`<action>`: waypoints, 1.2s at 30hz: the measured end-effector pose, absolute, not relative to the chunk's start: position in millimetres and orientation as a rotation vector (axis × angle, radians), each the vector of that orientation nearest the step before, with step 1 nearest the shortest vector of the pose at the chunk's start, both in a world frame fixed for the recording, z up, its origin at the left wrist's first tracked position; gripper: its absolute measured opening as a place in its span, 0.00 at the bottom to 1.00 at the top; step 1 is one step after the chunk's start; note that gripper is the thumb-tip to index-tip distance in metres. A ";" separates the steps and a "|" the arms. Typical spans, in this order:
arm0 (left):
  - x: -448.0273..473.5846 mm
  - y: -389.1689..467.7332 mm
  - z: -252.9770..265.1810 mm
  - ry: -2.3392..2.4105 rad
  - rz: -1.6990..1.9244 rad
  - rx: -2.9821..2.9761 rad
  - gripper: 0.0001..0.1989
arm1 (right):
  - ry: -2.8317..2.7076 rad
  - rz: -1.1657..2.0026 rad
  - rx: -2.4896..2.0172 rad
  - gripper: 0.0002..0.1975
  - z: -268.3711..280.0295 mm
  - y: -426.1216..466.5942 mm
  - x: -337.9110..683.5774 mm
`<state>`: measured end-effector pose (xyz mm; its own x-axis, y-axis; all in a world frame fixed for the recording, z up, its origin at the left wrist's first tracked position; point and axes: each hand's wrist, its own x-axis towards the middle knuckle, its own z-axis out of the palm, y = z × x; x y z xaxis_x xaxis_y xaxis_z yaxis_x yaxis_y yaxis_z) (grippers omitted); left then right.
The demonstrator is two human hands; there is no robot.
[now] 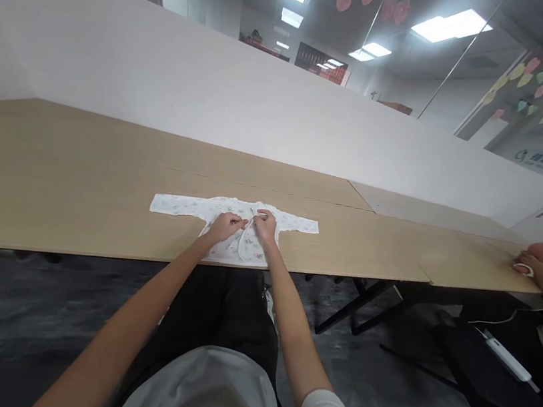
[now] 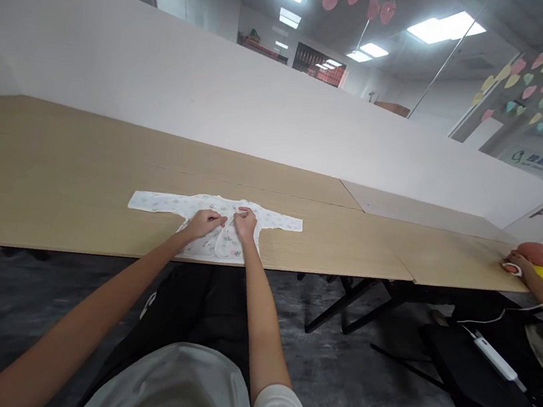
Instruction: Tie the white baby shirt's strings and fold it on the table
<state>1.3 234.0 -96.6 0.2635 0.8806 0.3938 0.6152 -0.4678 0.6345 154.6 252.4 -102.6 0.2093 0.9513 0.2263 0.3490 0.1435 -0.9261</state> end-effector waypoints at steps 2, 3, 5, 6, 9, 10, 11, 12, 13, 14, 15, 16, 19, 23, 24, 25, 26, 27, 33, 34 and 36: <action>2.6 227.2 -91.0 1.353 0.951 2.271 0.22 | -1.360 0.705 -1.394 0.19 -103.1 254.1 154.6; 2.7 223.9 -88.9 1.366 0.908 2.307 0.22 | -1.377 0.703 -1.393 0.19 -103.0 254.3 154.7; 1.5 217.6 -86.8 1.427 0.825 2.358 0.20 | -1.413 0.702 -1.397 0.18 -102.1 252.4 155.4; 0.4 214.8 -87.0 1.461 0.792 2.365 0.18 | -1.435 0.707 -1.394 0.18 -101.6 249.9 156.0; -4.3 209.4 -91.9 1.496 0.767 2.298 0.14 | -1.536 0.716 -1.347 0.15 -102.0 235.9 158.0; -5.8 208.7 -94.3 1.485 0.777 2.267 0.15 | -1.586 0.716 -1.326 0.14 -103.0 229.9 158.3; -7.1 208.6 -96.5 1.473 0.789 2.242 0.15 | -1.637 0.705 -1.307 0.12 -104.3 223.9 158.4; -8.1 208.9 -98.4 1.461 0.797 2.227 0.16 | -1.685 0.683 -1.291 0.12 -105.7 218.3 158.3; -8.8 209.5 -99.9 1.453 0.798 2.223 0.16 | -1.723 0.659 -1.283 0.12 -107.0 213.4 158.1; -9.4 210.2 -100.9 1.446 0.795 2.224 0.16 | -1.749 0.641 -1.281 0.12 -107.8 209.6 157.9; -9.7 210.8 -101.6 1.436 0.795 2.226 0.16 | -1.763 0.638 -1.281 0.13 -108.2 206.9 157.9; -10.0 211.4 -101.8 1.425 0.800 2.226 0.17 | -1.767 0.650 -1.282 0.14 -108.1 205.0 158.1; -10.6 211.5 -101.1 1.397 0.824 2.208 0.17 | -1.758 0.756 -1.269 0.17 -105.5 203.1 160.0; -12.0 210.5 -98.9 1.375 0.822 2.164 0.17 | -1.706 0.829 -1.249 0.18 -102.5 202.2 162.0; -12.4 210.6 -98.6 1.358 0.825 2.148 0.18 | -1.681 0.837 -1.251 0.18 -102.3 202.0 162.0; -12.8 211.0 -98.5 1.338 0.830 2.132 0.18 | -1.656 0.841 -1.256 0.17 -102.4 201.9 161.9; -13.2 211.5 -98.7 1.317 0.837 2.118 0.19 | -1.638 0.841 -1.259 0.17 -102.6 201.9 161.7; -13.6 212.2 -99.1 1.299 0.843 2.108 0.19 | -1.628 0.838 -1.260 0.17 -102.9 201.9 161.5; -15.9 215.4 -104.6 1.235 0.905 2.103 0.21 | -1.623 0.812 -1.235 0.18 -105.5 202.7 160.5; -16.1 215.4 -105.3 1.231 0.910 2.107 0.21 | -1.623 0.820 -1.234 0.18 -105.6 202.8 160.4; -16.5 215.1 -105.9 1.240 0.904 2.117 0.21 | -1.631 0.845 -1.239 0.19 -105.1 202.6 160.3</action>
